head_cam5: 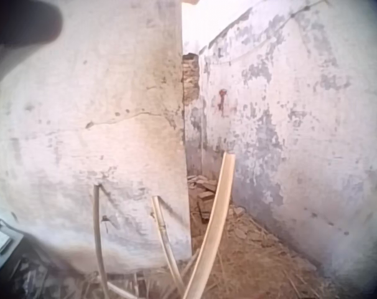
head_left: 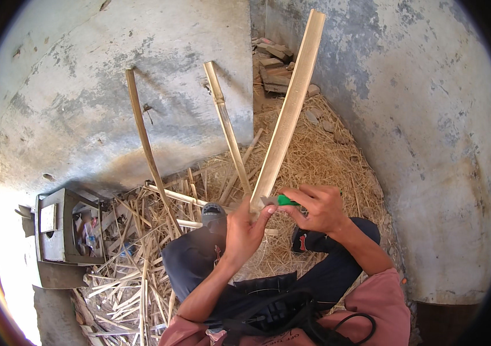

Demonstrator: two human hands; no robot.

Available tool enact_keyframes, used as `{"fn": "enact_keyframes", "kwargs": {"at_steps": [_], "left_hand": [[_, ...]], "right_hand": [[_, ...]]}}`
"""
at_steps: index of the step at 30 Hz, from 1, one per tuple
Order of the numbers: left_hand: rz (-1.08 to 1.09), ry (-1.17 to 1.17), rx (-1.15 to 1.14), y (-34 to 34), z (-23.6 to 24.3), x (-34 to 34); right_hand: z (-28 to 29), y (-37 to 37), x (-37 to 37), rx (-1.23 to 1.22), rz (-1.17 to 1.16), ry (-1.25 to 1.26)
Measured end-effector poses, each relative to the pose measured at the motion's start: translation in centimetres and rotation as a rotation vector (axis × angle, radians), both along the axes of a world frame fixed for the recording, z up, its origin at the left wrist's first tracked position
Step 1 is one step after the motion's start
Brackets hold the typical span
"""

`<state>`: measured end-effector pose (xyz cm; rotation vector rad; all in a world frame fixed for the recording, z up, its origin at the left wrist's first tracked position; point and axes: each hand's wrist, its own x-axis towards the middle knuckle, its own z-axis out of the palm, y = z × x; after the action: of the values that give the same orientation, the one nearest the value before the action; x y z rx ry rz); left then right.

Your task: The person uses a utility knife to shave layers and notches into a length of bamboo, turning the bamboo over several times and blowing away shavings.

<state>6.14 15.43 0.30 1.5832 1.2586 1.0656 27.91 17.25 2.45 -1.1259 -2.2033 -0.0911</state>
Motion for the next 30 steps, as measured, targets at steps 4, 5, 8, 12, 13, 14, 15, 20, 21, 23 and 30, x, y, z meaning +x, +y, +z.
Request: {"fn": "enact_keyframes", "kwargs": {"at_steps": [4,5,8,12,13,14,15,20,21,23,30], "left_hand": [[0.006,0.003,-0.013,0.0,0.1,0.0],[0.004,0.012,-0.023,0.0,0.1,-0.1],[0.005,0.010,-0.027,0.1,-0.1,0.0],[-0.058,0.034,-0.073,-0.7,0.0,0.4],[-0.092,0.070,-0.113,-1.1,0.1,0.3],[-0.102,0.061,-0.130,-1.2,-0.3,0.4],[-0.111,0.053,-0.147,-1.2,-0.9,0.4],[-0.089,-0.021,-0.137,-0.2,-1.4,0.6],[-0.095,-0.070,-0.111,-0.1,-1.5,0.6],[-0.105,-0.126,-0.084,0.0,-1.6,0.5],[-0.081,-0.177,0.047,0.2,-2.0,0.5]], "right_hand": [[0.2,0.1,0.0,0.020,-0.009,-0.014],[0.2,0.1,0.0,0.021,-0.017,-0.021],[0.3,0.3,0.4,0.035,-0.044,0.000],[0.4,3.1,4.3,0.073,-0.245,0.228],[0.7,4.1,5.7,0.073,-0.334,0.277],[1.4,4.4,6.7,0.070,-0.384,0.315],[2.4,4.5,7.5,0.066,-0.432,0.353],[2.1,3.3,6.6,-0.002,-0.318,0.351],[1.9,2.9,5.6,-0.032,-0.225,0.343],[1.0,2.4,3.8,-0.054,-0.059,0.312],[-0.2,1.2,1.2,-0.108,0.118,0.098]]}}
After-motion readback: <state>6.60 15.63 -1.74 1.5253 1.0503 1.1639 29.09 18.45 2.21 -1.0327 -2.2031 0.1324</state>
